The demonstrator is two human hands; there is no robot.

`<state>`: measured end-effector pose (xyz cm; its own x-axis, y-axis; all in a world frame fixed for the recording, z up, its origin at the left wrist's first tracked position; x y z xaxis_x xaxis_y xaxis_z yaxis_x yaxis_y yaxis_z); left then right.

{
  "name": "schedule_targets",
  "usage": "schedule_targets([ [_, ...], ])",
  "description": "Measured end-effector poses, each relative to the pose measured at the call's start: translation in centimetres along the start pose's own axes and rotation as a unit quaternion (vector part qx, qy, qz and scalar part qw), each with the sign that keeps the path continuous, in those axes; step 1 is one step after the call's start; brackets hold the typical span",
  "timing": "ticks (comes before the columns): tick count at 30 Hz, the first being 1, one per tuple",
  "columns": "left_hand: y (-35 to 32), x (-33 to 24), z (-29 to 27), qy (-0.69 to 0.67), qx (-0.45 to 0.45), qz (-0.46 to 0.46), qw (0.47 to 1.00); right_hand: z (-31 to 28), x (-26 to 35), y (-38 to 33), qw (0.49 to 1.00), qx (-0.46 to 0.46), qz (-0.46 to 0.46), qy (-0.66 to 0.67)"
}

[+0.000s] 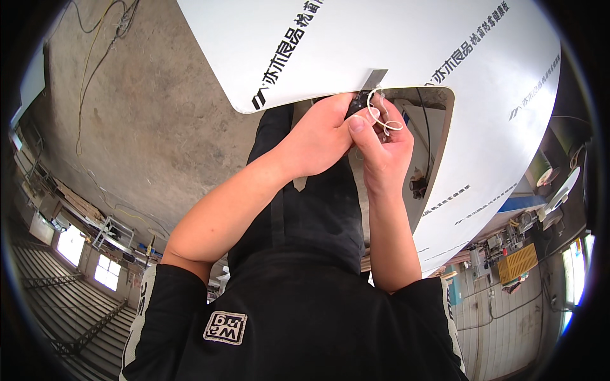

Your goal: The person trims a white panel with a utility knife, uses a heat gun to soften the edge, and smooths it down with a roller.

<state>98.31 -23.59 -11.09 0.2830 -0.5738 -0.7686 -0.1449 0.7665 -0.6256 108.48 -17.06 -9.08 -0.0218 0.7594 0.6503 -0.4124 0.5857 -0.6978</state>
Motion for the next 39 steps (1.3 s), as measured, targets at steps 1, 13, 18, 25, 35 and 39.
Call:
schedule_targets([
  [1, 0.1, -0.1, 0.1, -0.001, -0.001, 0.001, 1.000, 0.0, 0.0, 0.0, 1.000, -0.005, -0.002, 0.002],
  [13, 1.1, -1.8, 1.1, -0.024, 0.029, -0.027, 0.999, -1.8, 0.7, 0.5, 0.999, -0.021, -0.023, 0.033],
  [18, 1.6, -1.8, 1.8, -0.031, 0.029, -0.034, 0.999, -2.2, 1.0, 0.5, 0.998, -0.039, -0.025, 0.042],
  [25, 2.2, -2.6, 2.5, -0.024, 0.030, -0.023, 0.999, -2.7, 1.5, 0.8, 0.997, -0.034, -0.038, 0.065],
  [35, 3.3, -3.3, 3.8, -0.024, 0.018, -0.010, 0.999, -3.5, 2.5, 1.4, 0.994, -0.034, -0.042, 0.093],
  [39, 3.9, -2.2, 4.4, -0.025, 0.008, 0.002, 1.000, -4.0, 2.6, 1.5, 0.993, -0.034, -0.050, 0.102],
])
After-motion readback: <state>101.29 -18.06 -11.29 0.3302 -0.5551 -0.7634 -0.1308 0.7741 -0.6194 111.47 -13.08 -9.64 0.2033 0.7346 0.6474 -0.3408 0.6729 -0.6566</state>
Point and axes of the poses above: each hand's wrist, its own y-axis towards the middle knuckle, its own z-axis out of the palm, x = y × z, the point moved 5 cm from there along y, towards the middle knuckle, and after that the axes turned 15 degrees about y, right-handed, at the moved point
